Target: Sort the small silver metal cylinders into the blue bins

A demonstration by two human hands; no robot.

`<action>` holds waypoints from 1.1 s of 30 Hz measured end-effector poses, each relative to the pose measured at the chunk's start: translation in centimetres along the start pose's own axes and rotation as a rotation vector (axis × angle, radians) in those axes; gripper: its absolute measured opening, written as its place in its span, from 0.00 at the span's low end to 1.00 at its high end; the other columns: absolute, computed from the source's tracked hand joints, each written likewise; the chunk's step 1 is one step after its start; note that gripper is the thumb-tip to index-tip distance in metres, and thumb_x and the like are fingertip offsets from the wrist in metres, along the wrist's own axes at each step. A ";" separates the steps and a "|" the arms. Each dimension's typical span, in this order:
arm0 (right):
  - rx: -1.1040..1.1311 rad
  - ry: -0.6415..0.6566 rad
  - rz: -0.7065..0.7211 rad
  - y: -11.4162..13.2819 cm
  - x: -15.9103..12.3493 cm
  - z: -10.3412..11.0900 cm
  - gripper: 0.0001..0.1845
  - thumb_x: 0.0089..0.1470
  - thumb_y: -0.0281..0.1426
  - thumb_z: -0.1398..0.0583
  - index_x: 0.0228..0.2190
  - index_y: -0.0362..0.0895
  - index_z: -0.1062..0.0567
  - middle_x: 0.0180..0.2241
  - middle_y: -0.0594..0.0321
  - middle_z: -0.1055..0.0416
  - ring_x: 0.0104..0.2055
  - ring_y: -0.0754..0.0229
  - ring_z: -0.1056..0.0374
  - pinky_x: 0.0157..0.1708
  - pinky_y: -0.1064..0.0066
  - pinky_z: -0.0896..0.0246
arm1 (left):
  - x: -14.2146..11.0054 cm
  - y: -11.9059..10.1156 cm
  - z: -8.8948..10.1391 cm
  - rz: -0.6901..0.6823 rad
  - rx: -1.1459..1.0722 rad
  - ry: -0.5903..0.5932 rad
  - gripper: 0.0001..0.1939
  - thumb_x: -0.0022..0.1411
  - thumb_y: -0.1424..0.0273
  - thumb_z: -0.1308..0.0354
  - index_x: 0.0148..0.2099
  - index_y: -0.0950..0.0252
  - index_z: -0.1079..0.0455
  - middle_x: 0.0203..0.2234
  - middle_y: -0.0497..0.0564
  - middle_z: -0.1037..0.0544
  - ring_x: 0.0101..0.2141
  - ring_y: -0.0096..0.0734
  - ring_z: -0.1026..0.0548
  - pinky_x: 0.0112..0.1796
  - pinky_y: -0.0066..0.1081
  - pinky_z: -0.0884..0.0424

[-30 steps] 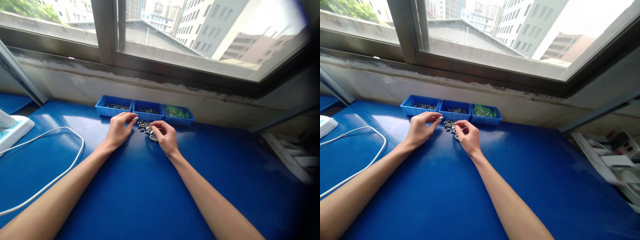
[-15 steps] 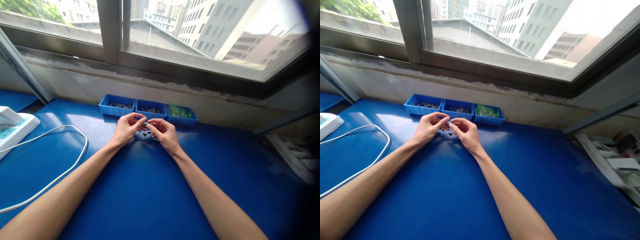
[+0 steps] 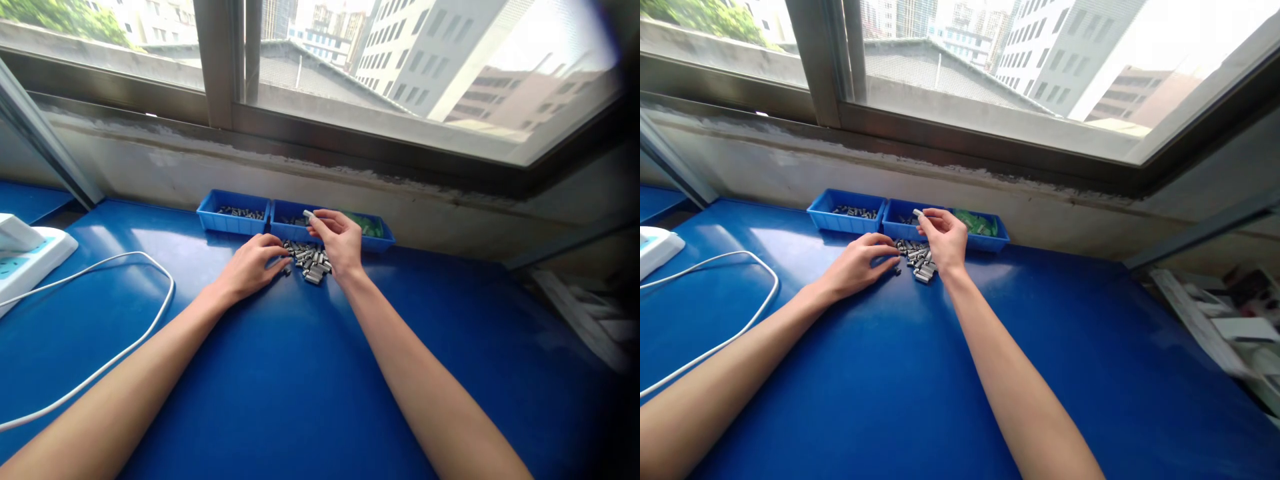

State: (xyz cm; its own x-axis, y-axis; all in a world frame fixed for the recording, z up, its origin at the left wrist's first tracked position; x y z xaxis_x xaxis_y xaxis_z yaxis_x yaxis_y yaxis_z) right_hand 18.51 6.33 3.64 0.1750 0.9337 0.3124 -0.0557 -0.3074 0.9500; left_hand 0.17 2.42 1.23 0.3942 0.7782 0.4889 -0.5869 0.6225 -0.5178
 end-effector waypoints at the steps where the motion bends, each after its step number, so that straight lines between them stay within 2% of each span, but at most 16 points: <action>1: 0.000 0.002 -0.004 -0.1 0.4 -0.2 0.17 0.47 0.41 0.31 0.36 0.43 0.22 0.29 0.61 0.22 0.32 0.58 0.23 0.38 0.64 0.24 | -0.1 0.1 -0.2 -0.039 0.053 0.043 0.15 0.68 0.59 0.44 0.45 0.60 0.19 0.47 0.55 0.22 0.47 0.42 0.26 0.51 0.39 0.30; 4: -0.019 0.027 -0.014 -0.3 0.2 -0.6 0.16 0.49 0.39 0.33 0.39 0.44 0.22 0.30 0.61 0.21 0.32 0.58 0.23 0.38 0.64 0.24 | -0.2 0.4 -0.4 -0.088 0.139 0.085 0.15 0.69 0.59 0.44 0.43 0.60 0.19 0.44 0.55 0.22 0.44 0.40 0.27 0.48 0.38 0.29; 7: -0.070 0.067 0.032 -0.2 -1.6 -0.6 0.13 0.53 0.37 0.36 0.41 0.45 0.22 0.33 0.61 0.21 0.32 0.59 0.23 0.37 0.66 0.25 | -0.1 0.2 -0.2 -0.075 0.145 0.073 0.16 0.70 0.60 0.46 0.42 0.61 0.19 0.41 0.55 0.23 0.40 0.37 0.26 0.45 0.35 0.28; 12: -0.119 0.068 0.083 -0.4 -4.3 0.1 0.11 0.56 0.37 0.39 0.41 0.46 0.23 0.31 0.62 0.22 0.30 0.60 0.25 0.34 0.68 0.28 | -0.2 -0.4 0.2 -0.131 0.095 0.134 0.15 0.68 0.59 0.43 0.47 0.61 0.21 0.41 0.55 0.23 0.41 0.38 0.24 0.45 0.34 0.28; 16: -0.144 0.073 0.077 -0.8 -4.7 0.2 0.11 0.57 0.38 0.40 0.40 0.47 0.24 0.31 0.63 0.23 0.30 0.60 0.26 0.33 0.69 0.30 | -0.5 -0.5 0.1 -0.152 0.050 0.197 0.13 0.70 0.64 0.46 0.46 0.61 0.21 0.39 0.54 0.23 0.39 0.36 0.23 0.43 0.32 0.29; 19: -0.140 0.088 0.076 -0.9 -4.7 0.1 0.12 0.57 0.39 0.40 0.40 0.46 0.24 0.30 0.63 0.23 0.30 0.60 0.26 0.32 0.69 0.30 | -0.5 -0.2 -0.1 -0.121 0.010 0.184 0.13 0.70 0.66 0.47 0.46 0.61 0.21 0.40 0.54 0.22 0.39 0.36 0.23 0.43 0.32 0.28; 22: -0.125 0.096 0.076 -0.9 -4.7 0.2 0.11 0.57 0.39 0.39 0.39 0.46 0.23 0.30 0.63 0.23 0.29 0.60 0.27 0.33 0.69 0.30 | -0.4 0.0 0.0 -0.018 -0.099 0.084 0.11 0.69 0.66 0.45 0.44 0.61 0.21 0.40 0.54 0.20 0.39 0.37 0.22 0.43 0.32 0.28; 25: -0.096 0.101 0.067 -0.9 -4.7 0.2 0.10 0.57 0.38 0.39 0.38 0.46 0.23 0.30 0.63 0.23 0.28 0.61 0.27 0.32 0.69 0.31 | -0.2 0.2 0.3 0.196 -0.382 -0.066 0.11 0.65 0.63 0.39 0.44 0.63 0.22 0.38 0.54 0.18 0.38 0.37 0.20 0.44 0.33 0.26; 28: -0.056 0.107 0.053 -1.0 -4.7 0.2 0.10 0.56 0.37 0.38 0.37 0.45 0.22 0.29 0.63 0.24 0.28 0.62 0.28 0.31 0.70 0.32 | -0.2 0.3 0.6 0.413 -0.688 -0.150 0.21 0.59 0.59 0.33 0.51 0.65 0.24 0.37 0.55 0.17 0.38 0.39 0.19 0.44 0.34 0.24; 30: -0.043 0.109 0.049 -1.0 -4.6 0.2 0.09 0.56 0.36 0.38 0.37 0.44 0.22 0.29 0.63 0.23 0.28 0.62 0.29 0.31 0.71 0.32 | -0.2 0.4 0.7 0.480 -0.783 -0.162 0.26 0.55 0.58 0.29 0.53 0.65 0.24 0.38 0.55 0.17 0.39 0.39 0.18 0.45 0.35 0.24; 33: -0.041 0.114 0.045 -1.0 -4.6 0.1 0.09 0.56 0.36 0.38 0.36 0.44 0.22 0.29 0.63 0.23 0.28 0.63 0.29 0.31 0.71 0.32 | -0.3 0.6 0.6 0.503 -0.872 -0.185 0.26 0.51 0.59 0.26 0.49 0.67 0.22 0.41 0.57 0.17 0.41 0.41 0.18 0.48 0.37 0.24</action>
State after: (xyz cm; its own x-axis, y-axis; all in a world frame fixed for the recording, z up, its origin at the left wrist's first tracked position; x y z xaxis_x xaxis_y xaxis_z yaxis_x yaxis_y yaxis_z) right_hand 17.87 2.32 1.19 0.0588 0.9346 0.3509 -0.1010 -0.3441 0.9335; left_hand -0.71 2.49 1.23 0.0857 0.9869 0.1367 0.0941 0.1286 -0.9872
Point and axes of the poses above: each hand's wrist, its own x-axis towards the middle knuckle, its own z-axis out of the back of the hand, y = z × x, the point moved 3 cm from there along x, towards the middle knuckle
